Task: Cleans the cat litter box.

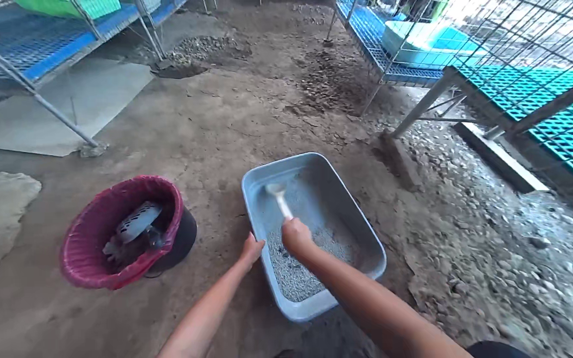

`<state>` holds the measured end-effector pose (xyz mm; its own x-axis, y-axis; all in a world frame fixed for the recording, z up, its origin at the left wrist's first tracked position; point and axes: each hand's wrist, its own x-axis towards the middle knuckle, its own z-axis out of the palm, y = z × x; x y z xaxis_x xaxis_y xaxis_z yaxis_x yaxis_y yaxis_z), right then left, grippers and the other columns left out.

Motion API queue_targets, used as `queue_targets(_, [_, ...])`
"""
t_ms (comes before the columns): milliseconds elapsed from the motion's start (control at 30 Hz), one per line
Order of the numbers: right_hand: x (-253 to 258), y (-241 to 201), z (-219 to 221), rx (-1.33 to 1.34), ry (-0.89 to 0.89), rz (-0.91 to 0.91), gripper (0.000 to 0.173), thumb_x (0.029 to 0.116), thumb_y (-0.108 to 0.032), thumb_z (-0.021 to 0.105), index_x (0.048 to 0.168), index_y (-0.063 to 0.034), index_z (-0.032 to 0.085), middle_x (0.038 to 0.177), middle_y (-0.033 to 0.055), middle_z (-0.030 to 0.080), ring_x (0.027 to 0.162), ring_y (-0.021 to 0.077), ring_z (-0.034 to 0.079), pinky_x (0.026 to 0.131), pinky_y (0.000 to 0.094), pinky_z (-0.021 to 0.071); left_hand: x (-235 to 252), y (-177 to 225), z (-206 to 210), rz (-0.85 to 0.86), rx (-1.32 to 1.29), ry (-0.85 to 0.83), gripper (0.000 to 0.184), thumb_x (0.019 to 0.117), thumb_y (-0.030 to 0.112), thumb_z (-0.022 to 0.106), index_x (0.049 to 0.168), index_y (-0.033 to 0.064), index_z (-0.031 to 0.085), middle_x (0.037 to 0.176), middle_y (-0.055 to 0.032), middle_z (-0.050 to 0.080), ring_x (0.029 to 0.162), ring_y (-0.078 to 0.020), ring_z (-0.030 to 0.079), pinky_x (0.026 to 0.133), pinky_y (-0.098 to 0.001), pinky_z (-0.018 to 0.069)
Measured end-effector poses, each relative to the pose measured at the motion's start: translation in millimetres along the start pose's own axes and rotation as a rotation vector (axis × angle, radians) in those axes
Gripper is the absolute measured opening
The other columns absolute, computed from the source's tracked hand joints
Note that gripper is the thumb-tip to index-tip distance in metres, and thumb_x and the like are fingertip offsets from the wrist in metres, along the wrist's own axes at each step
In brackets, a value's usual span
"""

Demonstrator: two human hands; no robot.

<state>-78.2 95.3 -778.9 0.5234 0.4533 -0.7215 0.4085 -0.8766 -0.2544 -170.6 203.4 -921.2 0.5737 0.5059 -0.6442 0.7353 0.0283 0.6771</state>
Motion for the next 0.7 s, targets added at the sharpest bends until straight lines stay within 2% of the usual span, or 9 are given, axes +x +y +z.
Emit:
queue_targets(67, [-12.9, -6.5, 18.5, -0.056, -0.035, -0.050, 0.044, 0.1046, -0.005, 0.046, 0.147, 0.0066, 0.045, 0.142, 0.0321, 0.051, 0.125, 0.0466, 0.059, 0.099, 0.0589, 0.0516, 0.5, -0.2, 0.3, 0.007, -0.008, 0.001, 0.073, 0.0988, 0.009, 0.064, 0.157, -0.0063, 0.022, 0.146, -0.0325, 0.049, 0.137, -0.0402, 0.050, 0.114, -0.0525, 0.0398])
queue_targets(133, [-9.1, 13.1, 16.5, -0.088, -0.005, -0.043, 0.046, 0.1046, -0.006, 0.047, 0.149, 0.0046, 0.044, 0.141, 0.0338, 0.051, 0.121, 0.0490, 0.061, 0.096, 0.0609, 0.0526, 1.7, -2.4, -0.4, 0.009, -0.003, -0.012, 0.072, 0.1005, 0.014, 0.064, 0.157, -0.0067, 0.024, 0.147, -0.0327, 0.048, 0.138, -0.0403, 0.049, 0.115, -0.0525, 0.0391])
queue_targets(233, [11.8, 61.1, -19.3, -0.097, 0.084, 0.072, 0.043, 0.1054, -0.007, 0.046, 0.146, 0.0051, 0.047, 0.142, 0.0333, 0.051, 0.124, 0.0489, 0.059, 0.097, 0.0613, 0.0512, -10.0, -8.5, 2.9, -0.041, -0.014, -0.041, 0.069, 0.1021, 0.025, 0.065, 0.154, -0.0066, 0.031, 0.143, -0.0320, 0.052, 0.135, -0.0402, 0.052, 0.113, -0.0537, 0.0409])
queue_targets(333, [26.1, 92.8, -41.3, -0.085, 0.125, 0.186, 0.040, 0.1041, -0.007, 0.047, 0.142, 0.0061, 0.051, 0.143, 0.0304, 0.053, 0.129, 0.0457, 0.057, 0.100, 0.0606, 0.0503, -39.2, -24.2, 19.7, -0.189, -0.054, -0.111, 0.069, 0.0979, 0.028, 0.071, 0.149, -0.0067, 0.039, 0.137, -0.0306, 0.057, 0.129, -0.0395, 0.056, 0.109, -0.0540, 0.0451])
queue_targets(400, [8.6, 89.3, -28.6, -0.111, 0.074, 0.156, 0.041, 0.1036, -0.006, 0.048, 0.143, 0.0054, 0.050, 0.143, 0.0311, 0.053, 0.128, 0.0472, 0.057, 0.100, 0.0617, 0.0502, -56.3, -36.6, 34.3, -0.259, -0.069, -0.152, 0.061, 0.0961, 0.026, 0.073, 0.139, -0.0104, 0.048, 0.131, -0.0311, 0.059, 0.124, -0.0395, 0.058, 0.105, -0.0540, 0.0468])
queue_targets(467, [-32.7, 81.8, 0.1, -0.173, -0.040, 0.074, 0.044, 0.1045, -0.004, 0.046, 0.148, 0.0029, 0.044, 0.143, 0.0330, 0.051, 0.125, 0.0500, 0.058, 0.099, 0.0630, 0.0506, -67.0, -45.8, 41.8, -0.288, -0.053, -0.190, 0.057, 0.0937, 0.025, 0.075, 0.132, -0.0112, 0.054, 0.126, -0.0299, 0.062, 0.119, -0.0383, 0.061, 0.102, -0.0531, 0.0483])
queue_targets(567, [-92.3, 84.7, 46.8, -0.269, -0.190, -0.015, 0.055, 0.1023, 0.002, 0.049, 0.156, 0.0002, 0.036, 0.141, 0.0349, 0.050, 0.118, 0.0523, 0.061, 0.094, 0.0631, 0.0528, -72.1, -52.7, 42.3, -0.315, -0.067, -0.226, 0.060, 0.0901, 0.021, 0.079, 0.134, -0.0097, 0.052, 0.124, -0.0286, 0.063, 0.116, -0.0372, 0.064, 0.099, -0.0518, 0.0512])
queue_targets(633, [-92.5, 85.5, 56.6, -0.290, -0.186, -0.035, 0.057, 0.1011, 0.003, 0.049, 0.156, -0.0013, 0.036, 0.141, 0.0346, 0.050, 0.115, 0.0519, 0.063, 0.092, 0.0623, 0.0543, -72.0, -52.9, 45.3, -0.336, -0.067, -0.237, 0.058, 0.0905, 0.019, 0.078, 0.134, -0.0095, 0.052, 0.124, -0.0284, 0.063, 0.115, -0.0369, 0.064, 0.098, -0.0517, 0.0517])
queue_targets(700, [-62.4, 72.8, 45.5, -0.249, -0.125, -0.057, 0.052, 0.1021, 0.001, 0.048, 0.153, -0.0026, 0.041, 0.141, 0.0337, 0.051, 0.117, 0.0516, 0.062, 0.093, 0.0634, 0.0531, -77.3, -51.3, 49.2, -0.357, -0.043, -0.219, 0.052, 0.0912, 0.016, 0.075, 0.131, -0.0103, 0.053, 0.125, -0.0292, 0.062, 0.116, -0.0377, 0.062, 0.098, -0.0526, 0.0509])
